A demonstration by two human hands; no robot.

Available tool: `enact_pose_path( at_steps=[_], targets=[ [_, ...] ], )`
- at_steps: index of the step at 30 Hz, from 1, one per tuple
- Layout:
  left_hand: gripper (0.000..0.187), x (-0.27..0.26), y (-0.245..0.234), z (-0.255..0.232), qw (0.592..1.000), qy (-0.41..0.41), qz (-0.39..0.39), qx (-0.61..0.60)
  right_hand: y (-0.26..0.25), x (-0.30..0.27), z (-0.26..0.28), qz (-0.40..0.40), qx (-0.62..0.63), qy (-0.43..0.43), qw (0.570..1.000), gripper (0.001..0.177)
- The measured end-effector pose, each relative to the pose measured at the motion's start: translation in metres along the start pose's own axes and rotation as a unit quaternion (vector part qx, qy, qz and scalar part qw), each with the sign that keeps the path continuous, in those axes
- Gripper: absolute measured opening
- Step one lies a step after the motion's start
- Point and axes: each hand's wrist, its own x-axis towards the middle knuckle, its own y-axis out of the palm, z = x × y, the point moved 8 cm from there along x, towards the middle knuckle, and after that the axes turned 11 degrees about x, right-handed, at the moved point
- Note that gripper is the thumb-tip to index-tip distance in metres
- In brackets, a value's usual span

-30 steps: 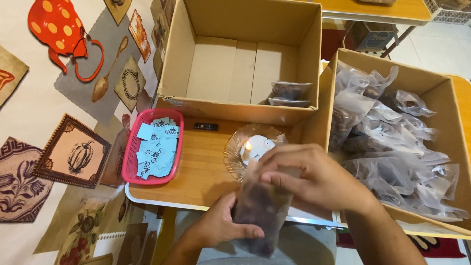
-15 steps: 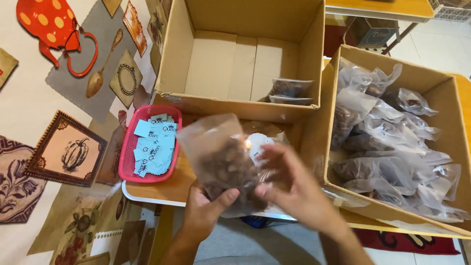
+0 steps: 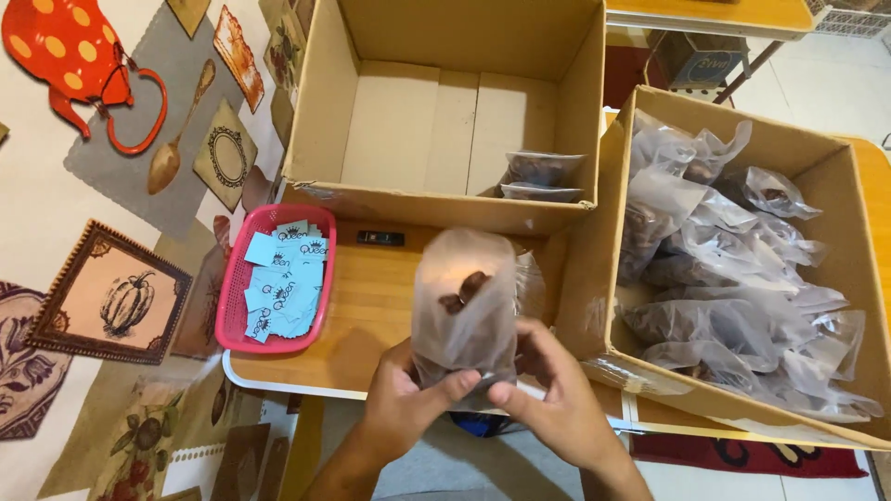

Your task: Manually sealing small plastic bags containing food items using the heat from a candle flame.

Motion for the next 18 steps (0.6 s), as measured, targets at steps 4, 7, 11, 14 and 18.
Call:
enact_pose_path(
  at_steps=[4,7,11,14,18],
  targets=[
    [0.029,-0.004,0.011,0.001,0.999,-0.017,0.034,-0.006,-0.005,-0.001,0.004,-0.04,-0.034,-0.04,0.998,0.02],
    [0.041,-0.005,0.01,0.005,0.999,0.032,0.037,0.005,-0.002,0.003,0.011,-0.025,0.017,-0.033,0.999,0.043],
    [0.038,-0.014,0.017,0.021,0.988,-0.033,0.144,-0.034,-0.011,0.007,0.048,-0.003,0.06,-0.123,0.991,0.067],
    [0.054,-0.02,0.021,0.014,0.973,-0.033,0.222,-0.058,-0.017,0.011,0.076,0.076,-0.009,-0.158,0.984,0.03],
    [0.08,-0.031,0.021,0.03,0.947,-0.12,0.287,-0.079,-0.01,0.012,0.1,0.199,0.007,-0.176,0.964,0.02]
  ],
)
